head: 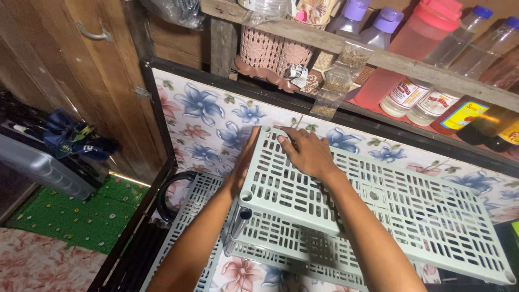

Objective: The person assembles a light green plastic shelving unit by inserting black legs into the corners of the shelves and securing them. The person handles the shelves and legs, aligning and pushing the legs into place.

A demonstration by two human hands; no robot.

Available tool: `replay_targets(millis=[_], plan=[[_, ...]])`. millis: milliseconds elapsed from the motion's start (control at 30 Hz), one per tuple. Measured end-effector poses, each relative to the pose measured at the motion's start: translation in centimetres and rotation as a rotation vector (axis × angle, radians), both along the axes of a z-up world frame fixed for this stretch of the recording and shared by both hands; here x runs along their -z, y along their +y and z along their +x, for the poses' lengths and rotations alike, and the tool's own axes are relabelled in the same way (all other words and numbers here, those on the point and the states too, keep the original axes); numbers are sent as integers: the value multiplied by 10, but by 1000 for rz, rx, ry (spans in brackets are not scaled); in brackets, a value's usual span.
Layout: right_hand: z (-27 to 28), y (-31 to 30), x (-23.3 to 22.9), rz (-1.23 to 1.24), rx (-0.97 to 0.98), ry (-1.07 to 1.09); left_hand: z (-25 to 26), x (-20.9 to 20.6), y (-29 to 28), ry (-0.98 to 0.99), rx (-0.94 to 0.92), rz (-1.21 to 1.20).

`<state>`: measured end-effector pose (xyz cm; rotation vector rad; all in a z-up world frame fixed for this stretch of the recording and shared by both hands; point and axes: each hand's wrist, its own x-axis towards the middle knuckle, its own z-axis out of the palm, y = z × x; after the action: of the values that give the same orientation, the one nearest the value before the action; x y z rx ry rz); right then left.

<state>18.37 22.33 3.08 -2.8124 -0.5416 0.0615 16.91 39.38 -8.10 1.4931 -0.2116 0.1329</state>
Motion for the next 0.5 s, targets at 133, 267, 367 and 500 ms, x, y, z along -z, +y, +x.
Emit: replay_targets(millis=[133, 267, 367, 500], plan=[[-3, -1, -4, -2, 10, 26, 0, 4, -11, 27, 2, -27], [-2, 0, -6, 0, 8, 40, -1, 7, -15, 46, -1, -42], [0, 0, -6, 24, 12, 73, 1, 9, -15, 50, -2, -47], [2, -1, -9, -1, 18, 83, 2, 12, -16, 53, -3, -56]])
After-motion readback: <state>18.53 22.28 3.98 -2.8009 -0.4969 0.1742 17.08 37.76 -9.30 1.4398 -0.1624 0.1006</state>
